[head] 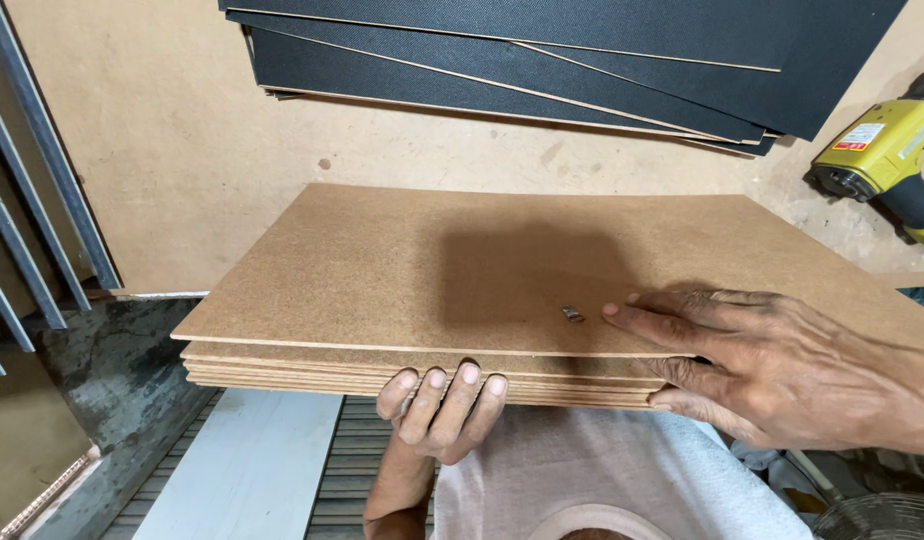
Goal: The person stacks thin wood panels on a workbench, then picks up a stack of black-coated panels and places them on top. The person then walks to another table, picks up several plastic-wrapped metal rods, and places them on the workbench.
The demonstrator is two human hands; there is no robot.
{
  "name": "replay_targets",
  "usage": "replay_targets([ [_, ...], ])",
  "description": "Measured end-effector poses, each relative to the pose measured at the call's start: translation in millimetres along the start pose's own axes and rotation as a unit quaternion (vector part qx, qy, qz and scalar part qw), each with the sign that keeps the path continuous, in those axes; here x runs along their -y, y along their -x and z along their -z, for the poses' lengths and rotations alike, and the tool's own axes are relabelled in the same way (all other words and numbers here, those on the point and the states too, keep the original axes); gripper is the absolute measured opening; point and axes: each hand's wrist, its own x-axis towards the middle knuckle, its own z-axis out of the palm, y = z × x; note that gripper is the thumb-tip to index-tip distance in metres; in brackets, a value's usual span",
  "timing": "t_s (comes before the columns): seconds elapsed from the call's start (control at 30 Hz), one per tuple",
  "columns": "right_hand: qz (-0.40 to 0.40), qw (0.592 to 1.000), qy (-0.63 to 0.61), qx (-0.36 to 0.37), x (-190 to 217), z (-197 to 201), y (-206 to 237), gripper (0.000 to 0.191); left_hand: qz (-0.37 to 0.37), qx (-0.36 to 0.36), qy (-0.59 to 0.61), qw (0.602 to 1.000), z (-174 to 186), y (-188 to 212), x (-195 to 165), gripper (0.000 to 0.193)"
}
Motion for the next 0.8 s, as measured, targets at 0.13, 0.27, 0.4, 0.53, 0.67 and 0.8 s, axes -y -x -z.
replay_targets([
  [0.13, 0.054, 0.998, 0.014, -0.022, -3.8, 1.9, -0.9, 0.05, -0.007, -0.006, -0.005, 1.0, -3.4, -1.0, 1.4, 0.019],
  [0.27, 0.039, 0.999, 0.024, 0.004, -7.5, 5.5, -1.4, 0.044, -0.011, -0.053, -0.016, 0.998, -12.9, -1.5, 2.4, 0.021],
  [0.4, 0.047, 0.998, 0.038, 0.014, -9.9, 7.5, 1.8, 0.038, -0.013, -0.037, -0.018, 0.999, -15.0, -2.4, 3.2, 0.022],
  [0.53, 0.033, 0.999, 0.04, -0.009, -15.1, 9.8, 6.6, 0.036, -0.009, -0.008, -0.016, 1.0, -9.5, -5.6, 3.3, 0.023],
  [0.67, 0.029, 0.998, 0.05, -0.035, -19.3, 12.5, 9.5, 0.031, 0.0, 0.002, -0.012, 1.0, -8.7, -11.0, 5.4, 0.025],
  [0.8, 0.023, 0.997, 0.073, -0.025, -18.8, 13.8, 8.6, 0.027, -0.003, -0.002, -0.013, 1.0, -12.4, -16.3, 7.9, 0.027],
])
